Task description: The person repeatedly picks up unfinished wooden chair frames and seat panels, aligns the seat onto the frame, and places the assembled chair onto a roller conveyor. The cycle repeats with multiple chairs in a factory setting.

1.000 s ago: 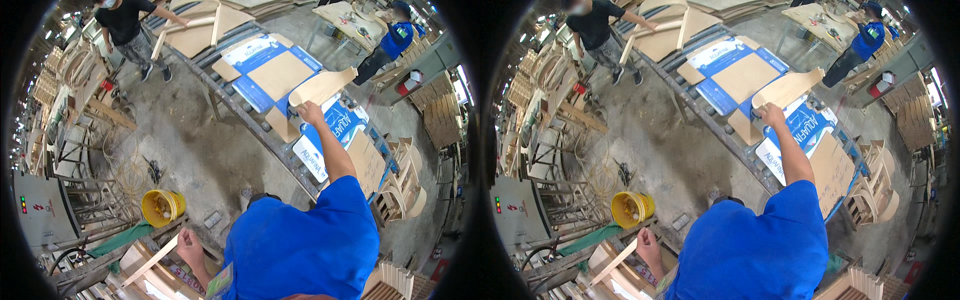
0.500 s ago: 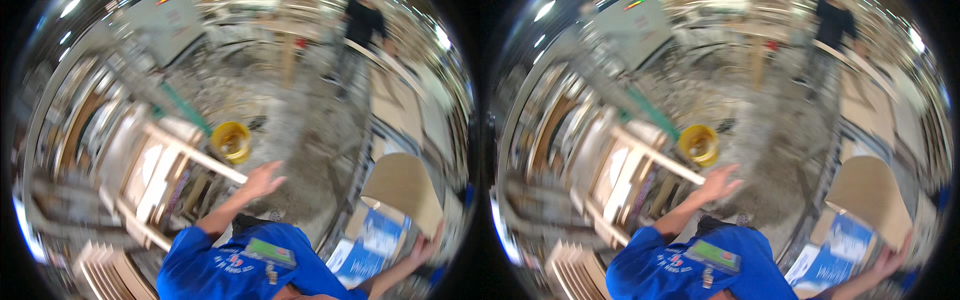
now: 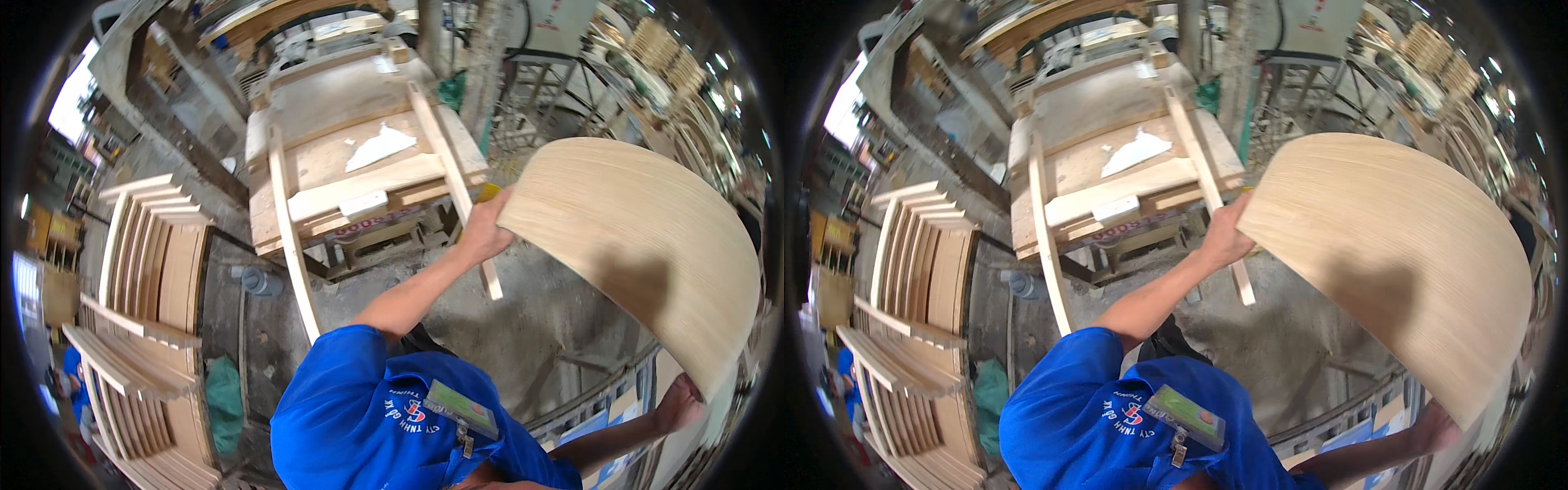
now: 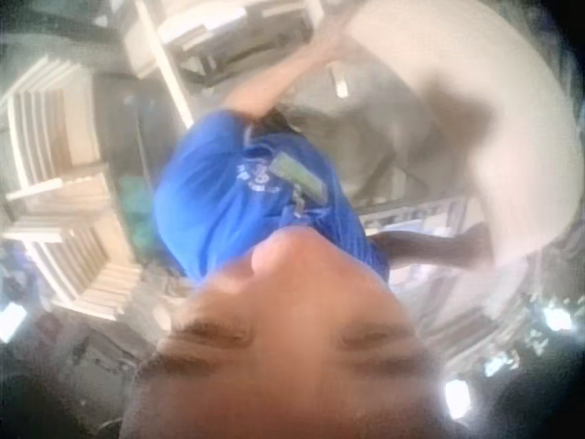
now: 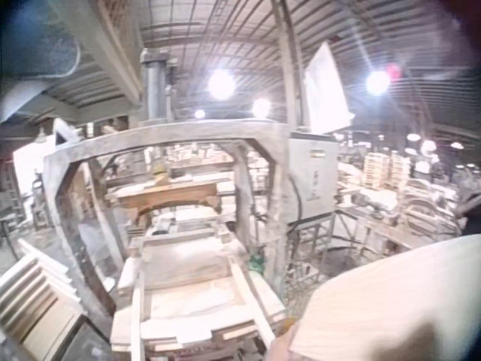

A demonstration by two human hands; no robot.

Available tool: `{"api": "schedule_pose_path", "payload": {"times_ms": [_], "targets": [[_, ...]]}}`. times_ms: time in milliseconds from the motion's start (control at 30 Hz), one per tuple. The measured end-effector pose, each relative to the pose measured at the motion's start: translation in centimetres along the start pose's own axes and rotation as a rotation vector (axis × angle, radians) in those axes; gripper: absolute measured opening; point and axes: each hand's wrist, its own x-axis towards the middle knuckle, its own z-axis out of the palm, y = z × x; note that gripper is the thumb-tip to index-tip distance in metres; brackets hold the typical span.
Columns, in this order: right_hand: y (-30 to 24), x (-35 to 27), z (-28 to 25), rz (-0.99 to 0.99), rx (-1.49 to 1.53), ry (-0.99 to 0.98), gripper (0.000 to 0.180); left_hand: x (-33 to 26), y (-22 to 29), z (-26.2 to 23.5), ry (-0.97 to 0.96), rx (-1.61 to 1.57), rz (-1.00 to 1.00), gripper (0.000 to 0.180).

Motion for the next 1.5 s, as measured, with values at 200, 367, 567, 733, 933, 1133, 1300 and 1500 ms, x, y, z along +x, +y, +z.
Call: {"api": "schedule_pose_path", "payload": {"times_ms": [200,367,567,733,933,1133,1300,1500], "targets": [[-3.6,-2.2,15.8,0.080,0.326,-0.400,0.065,0.2,-2.2,-17.5,0.329,0.205,-0.136,0.067],[-10.8,-4.9,29.8,-0.391,0.316,-1.137,0.077,0.8,-6.9,-29.9,0.542,0.554,-0.125,0.063],[-20.6,-11.1,52.2,-0.764,-0.128,-1.057,0.049,5.0,-11.6,-41.9,0.689,0.895,0.030,0.048],[-27.4,-18.2,68.7,-0.884,0.038,-0.853,0.040,9.0,-18.2,-52.1,0.758,0.987,-0.172,0.047],[-25.4,-22.6,79.4,-0.932,-0.082,-0.838,0.053,10.8,-24.2,-54.9,0.805,0.888,-0.242,0.038],[-24.4,-26.0,80.9,-0.876,0.007,-0.867,0.046,10.0,-26.7,-55.2,0.791,1.070,-0.249,0.039],[-22.2,-25.3,82.4,-0.891,-0.012,-0.893,0.046,10.5,-26.9,-54.1,0.733,1.127,-0.249,0.041],[-21.3,-25.8,82.5,-0.886,-0.002,-0.918,0.046,9.5,-26.7,-53.9,0.739,1.086,-0.209,0.040]]}}
